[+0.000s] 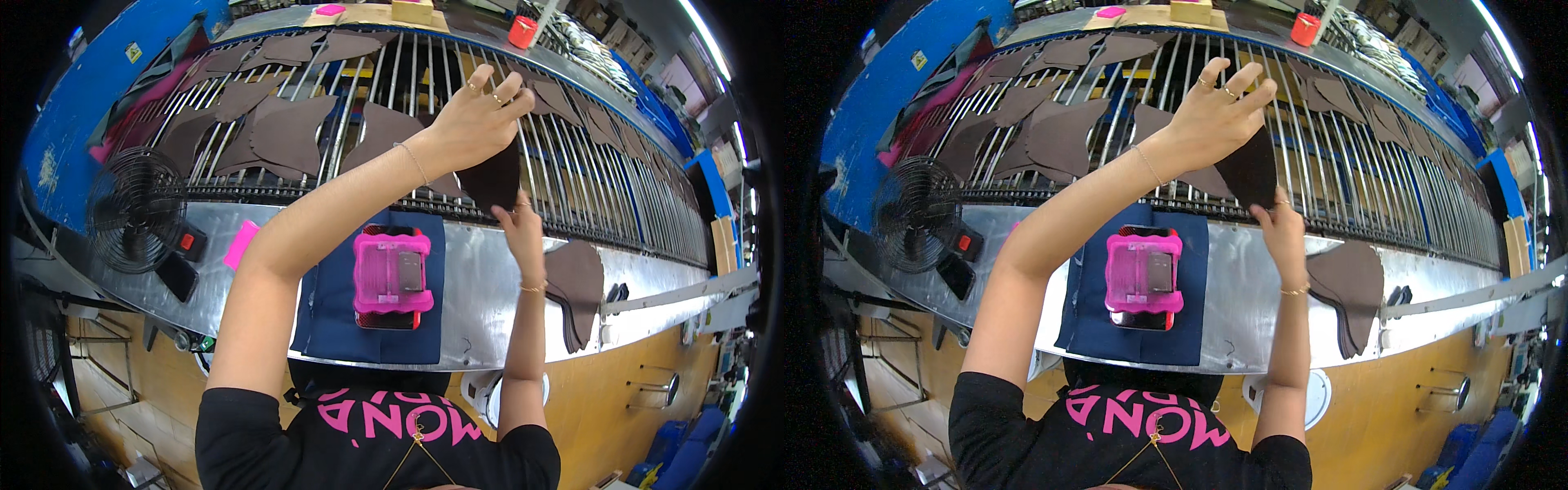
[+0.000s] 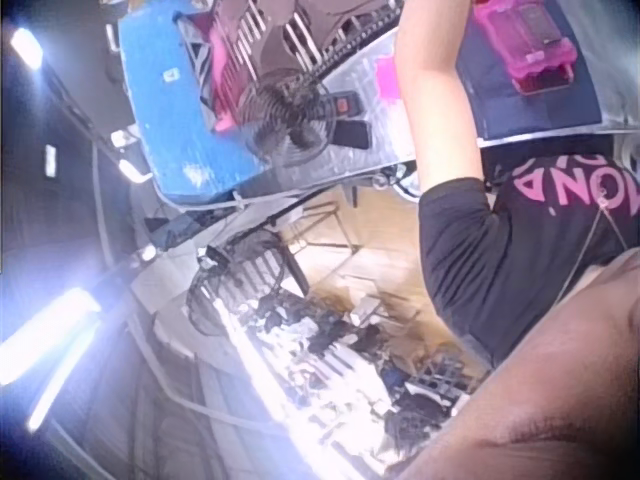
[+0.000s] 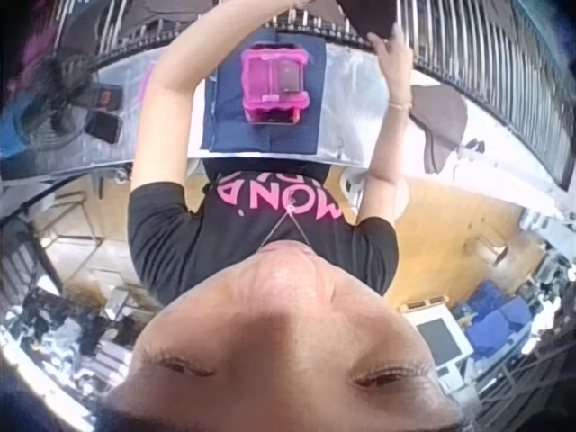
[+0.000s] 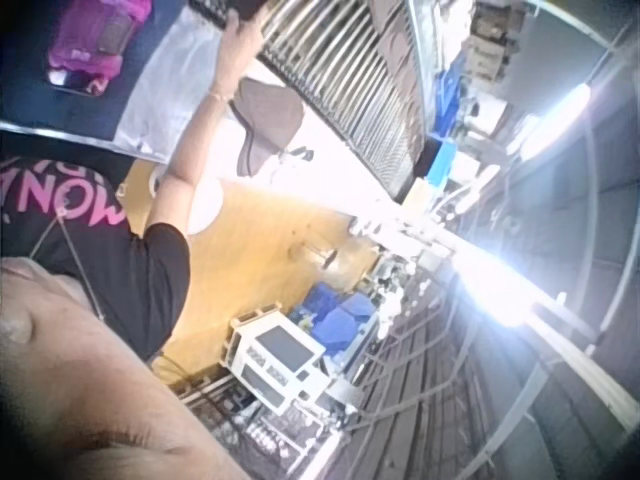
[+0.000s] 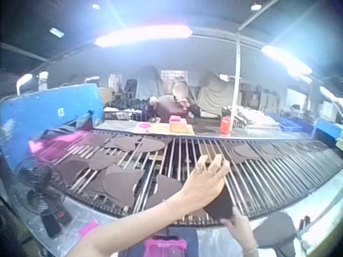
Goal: The person walks through a factory floor, picks up a stack of brown fabric pieces from a blue crate, and returns to a conveyor belt. They repeatedly pick up individual fabric pieces from the belt, inspect them, and place them into a pink container or onto a stack on the table.
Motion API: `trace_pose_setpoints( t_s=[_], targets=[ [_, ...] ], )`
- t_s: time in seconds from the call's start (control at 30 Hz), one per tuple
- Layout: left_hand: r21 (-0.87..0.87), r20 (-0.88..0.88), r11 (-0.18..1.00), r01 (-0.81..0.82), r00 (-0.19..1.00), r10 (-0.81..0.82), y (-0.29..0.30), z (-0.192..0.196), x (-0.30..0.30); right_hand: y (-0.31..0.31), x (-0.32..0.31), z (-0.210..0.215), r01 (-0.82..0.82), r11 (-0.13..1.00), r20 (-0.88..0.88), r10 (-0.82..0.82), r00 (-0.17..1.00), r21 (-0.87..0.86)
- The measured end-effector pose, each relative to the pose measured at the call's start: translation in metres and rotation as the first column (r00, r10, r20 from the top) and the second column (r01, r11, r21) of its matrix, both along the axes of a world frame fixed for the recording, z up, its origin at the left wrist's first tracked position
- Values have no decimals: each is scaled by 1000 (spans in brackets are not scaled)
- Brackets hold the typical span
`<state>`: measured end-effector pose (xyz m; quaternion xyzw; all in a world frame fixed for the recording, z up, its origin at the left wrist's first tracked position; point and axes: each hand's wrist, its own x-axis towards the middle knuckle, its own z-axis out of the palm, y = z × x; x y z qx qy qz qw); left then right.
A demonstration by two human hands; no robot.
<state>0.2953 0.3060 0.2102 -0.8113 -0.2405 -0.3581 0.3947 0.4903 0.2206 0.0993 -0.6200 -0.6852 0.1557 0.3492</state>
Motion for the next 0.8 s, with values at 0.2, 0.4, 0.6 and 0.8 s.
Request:
trace_pose_setpoints(
  t_s=[0.2, 0.4, 0.6, 0.8],
  targets=[
    [-236, 216, 961, -147, 956, 199, 2, -13, -57, 96, -61, -59, -76, 986, -670, -43, 742, -148],
    [-502, 311, 837, -219, 857, 411, -54, -57, -155, 161, -99, -95, -239, 938, -872, -114, 475, -253],
    [-677, 278, 660, -325, 718, 638, -119, -99, -223, 171, -116, -105, -195, 915, -882, -257, 395, -354],
    [-743, 320, 614, -266, 666, 674, -141, -106, -230, 102, -71, -64, -184, 916, -706, -135, 695, -356]
  ],
)
